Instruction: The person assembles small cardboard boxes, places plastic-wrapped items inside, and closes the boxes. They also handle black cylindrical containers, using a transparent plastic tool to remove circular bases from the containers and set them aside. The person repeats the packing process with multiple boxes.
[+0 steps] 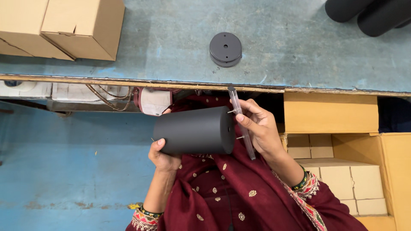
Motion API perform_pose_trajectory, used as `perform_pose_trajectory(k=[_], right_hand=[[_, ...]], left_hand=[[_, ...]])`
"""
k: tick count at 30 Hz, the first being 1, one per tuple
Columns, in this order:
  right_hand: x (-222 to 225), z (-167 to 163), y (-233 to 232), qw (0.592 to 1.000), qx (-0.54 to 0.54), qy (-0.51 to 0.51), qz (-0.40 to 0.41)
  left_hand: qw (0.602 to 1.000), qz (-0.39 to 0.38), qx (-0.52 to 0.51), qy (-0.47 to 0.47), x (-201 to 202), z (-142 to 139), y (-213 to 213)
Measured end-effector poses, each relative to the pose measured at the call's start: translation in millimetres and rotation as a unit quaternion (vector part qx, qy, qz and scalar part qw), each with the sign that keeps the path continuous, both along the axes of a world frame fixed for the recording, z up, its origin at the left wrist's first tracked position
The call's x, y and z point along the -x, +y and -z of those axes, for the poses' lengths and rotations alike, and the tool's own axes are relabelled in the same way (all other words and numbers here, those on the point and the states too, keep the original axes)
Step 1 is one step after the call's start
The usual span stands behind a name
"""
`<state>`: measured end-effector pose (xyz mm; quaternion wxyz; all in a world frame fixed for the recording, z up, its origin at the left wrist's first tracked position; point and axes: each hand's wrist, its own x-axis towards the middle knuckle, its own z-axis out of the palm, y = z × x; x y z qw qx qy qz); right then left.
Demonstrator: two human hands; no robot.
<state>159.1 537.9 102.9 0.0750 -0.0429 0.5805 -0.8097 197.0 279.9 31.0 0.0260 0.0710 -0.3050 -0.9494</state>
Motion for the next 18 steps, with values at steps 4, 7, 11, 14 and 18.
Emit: perform_pose_trajectory(k=[4, 7, 11, 14, 18], right_hand=[[0, -1, -2, 1.0, 0.012, -0.006, -0.005], [-2, -2, -5, 1.0, 0.012, 0.006, -0.011], [-5, -3, -9, 1.0, 0.022, -0.012, -0.009], [-6, -2, -10, 0.999, 0.036, -0.022, 0.001], [-8, -1, -11, 0.997, 0.055, -0.055, 0.009]], left_hand=[[1.0, 0.001, 0.014, 0.008, 0, 2, 1], [0.999, -0.005, 0.034, 0.021, 0, 1, 2], [0.997, -0.012, 0.064, 0.044, -1, -4, 5], [0.994, -0.011, 0.09, 0.053, -3, -7, 5], [0.991, -0.021, 0.125, 0.052, -3, -10, 4]])
